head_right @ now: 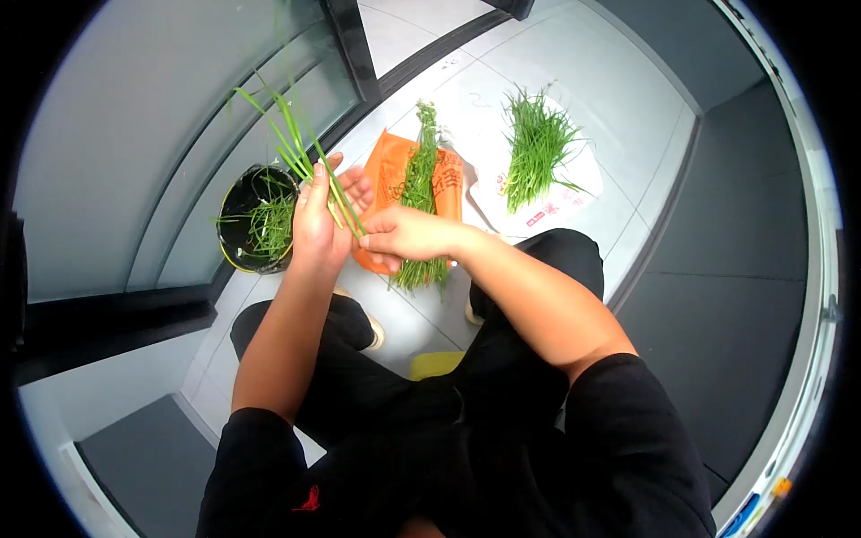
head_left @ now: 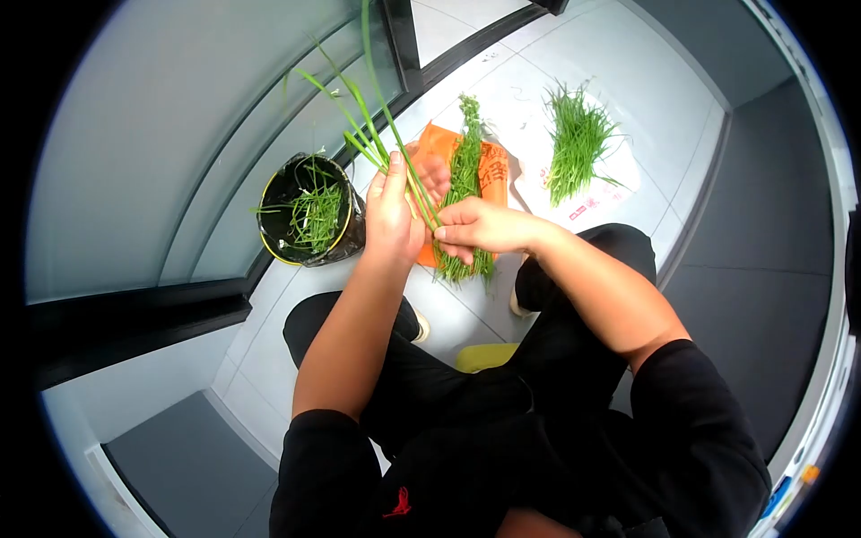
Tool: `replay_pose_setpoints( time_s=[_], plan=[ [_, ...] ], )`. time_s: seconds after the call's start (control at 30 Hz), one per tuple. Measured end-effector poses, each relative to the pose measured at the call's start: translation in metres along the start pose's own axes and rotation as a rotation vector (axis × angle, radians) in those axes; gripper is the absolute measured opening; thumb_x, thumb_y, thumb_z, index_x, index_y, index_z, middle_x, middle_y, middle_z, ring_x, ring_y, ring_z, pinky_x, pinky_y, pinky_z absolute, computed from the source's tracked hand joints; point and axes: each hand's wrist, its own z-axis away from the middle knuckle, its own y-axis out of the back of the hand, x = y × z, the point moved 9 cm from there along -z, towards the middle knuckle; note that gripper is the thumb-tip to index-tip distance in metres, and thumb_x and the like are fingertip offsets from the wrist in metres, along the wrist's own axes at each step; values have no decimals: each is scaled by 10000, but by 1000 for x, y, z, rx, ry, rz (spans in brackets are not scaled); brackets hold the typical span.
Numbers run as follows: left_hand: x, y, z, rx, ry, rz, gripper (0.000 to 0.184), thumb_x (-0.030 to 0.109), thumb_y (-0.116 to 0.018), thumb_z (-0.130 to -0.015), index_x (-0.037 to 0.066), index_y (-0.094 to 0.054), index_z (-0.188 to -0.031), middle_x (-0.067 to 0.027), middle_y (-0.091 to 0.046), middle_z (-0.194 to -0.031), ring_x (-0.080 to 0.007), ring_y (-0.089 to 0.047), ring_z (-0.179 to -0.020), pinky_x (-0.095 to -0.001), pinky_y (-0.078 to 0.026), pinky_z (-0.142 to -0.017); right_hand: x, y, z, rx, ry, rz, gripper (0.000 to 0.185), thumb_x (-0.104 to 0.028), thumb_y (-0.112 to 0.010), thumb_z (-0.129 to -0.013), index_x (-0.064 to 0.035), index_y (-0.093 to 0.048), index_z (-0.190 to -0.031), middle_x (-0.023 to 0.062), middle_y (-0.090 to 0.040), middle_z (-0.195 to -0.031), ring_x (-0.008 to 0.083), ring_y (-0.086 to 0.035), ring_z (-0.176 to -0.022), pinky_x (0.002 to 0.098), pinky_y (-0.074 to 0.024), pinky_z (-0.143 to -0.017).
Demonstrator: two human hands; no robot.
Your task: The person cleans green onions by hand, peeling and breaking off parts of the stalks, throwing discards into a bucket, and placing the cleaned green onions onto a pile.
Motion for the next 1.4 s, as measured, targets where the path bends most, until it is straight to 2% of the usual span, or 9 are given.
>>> replay_pose_setpoints(
  time_s=[0.13, 0.27, 0.53, 0.67, 0.77, 0.87, 1.2, 1.27, 1.4],
  plan=[
    [-2, 0, -1, -170, 88, 174, 252, 266, -437, -931, 24, -488, -984, 13, -404, -634, -65, -362, -502, -221, -341, -498, -19, 15, 8, 153, -23, 220, 227, -225, -542, -855, -11, -582, -791, 49, -567, -630, 111, -554, -549, 266, -450, -545],
    [-4, 2, 2, -137, 69, -218, 218, 228, -456, -926, 19, -504, -963, 23, -399, -596, -36, -308, -427, -179, -248, -387, -94, 68, 62, 1033, 622, 757, 129, -113, -611, -748, -96, -631, -875, 78, -543, -693, 227, -574, -625, 343, -464, -551],
    [-17, -10, 7, -296, 176, -379, 229, 221, -468, -921, 3, -540, -908, 17, -434, -594, -39, -334, -432, -180, -263, -387, -106, 72, 69, 1061, 475, 1194, 160, -134, -673, -709, -89, -652, -861, 64, -565, -697, 231, -580, -639, 302, -472, -561],
    [-18, -6, 6, -232, 61, -354, 238, 225, -461, -924, 3, -541, -890, 1, -462, -614, -67, -391, -473, -197, -319, -422, -66, 65, 43, 931, 448, 793, 165, -211, -594, -762, -59, -652, -785, 130, -608, -697, 298, -595, -672, 384, -472, -611],
    [-18, 0, 4, -159, -45, -396, 241, 225, -465, -923, -1, -544, -899, -13, -504, -658, -84, -457, -563, -210, -376, -498, -60, 56, 32, 858, 303, 690, 155, -162, -551, -772, -29, -630, -774, 151, -598, -699, 311, -590, -686, 402, -468, -624],
    [-11, 6, 0, -108, -245, -442, 243, 217, -458, -927, -10, -544, -922, -44, -559, -764, -103, -514, -672, -233, -427, -605, -69, 46, 36, 939, 431, 836, 138, -122, -572, -785, -6, -598, -855, 135, -598, -707, 281, -582, -655, 356, -454, -603],
    [-13, 2, -2, -84, -241, -225, 265, 205, -405, -943, -34, -508, -991, -121, -580, -957, -181, -560, -910, -305, -451, -825, -46, 53, 22, 897, 365, 473, 183, -151, -557, -832, -15, -607, -943, 119, -625, -764, 196, -601, -684, 302, -461, -638],
    [-28, -3, -2, -184, -177, -260, 282, 214, -380, -949, -36, -501, -1002, -131, -575, -985, -200, -562, -933, -320, -447, -849, -33, 52, 14, 825, 290, 278, 177, -159, -547, -813, -10, -613, -881, 155, -604, -739, 296, -597, -697, 374, -467, -649],
    [13, -4, -5, -133, -302, -192, 251, 234, -377, -948, 5, -475, -973, -144, -577, -938, -232, -569, -904, -401, -439, -851, -1, 37, -15, 486, 209, 115, 226, -225, -527, -863, -9, -580, -824, 74, -595, -674, 169, -597, -635, 297, -467, -597]
  ],
)
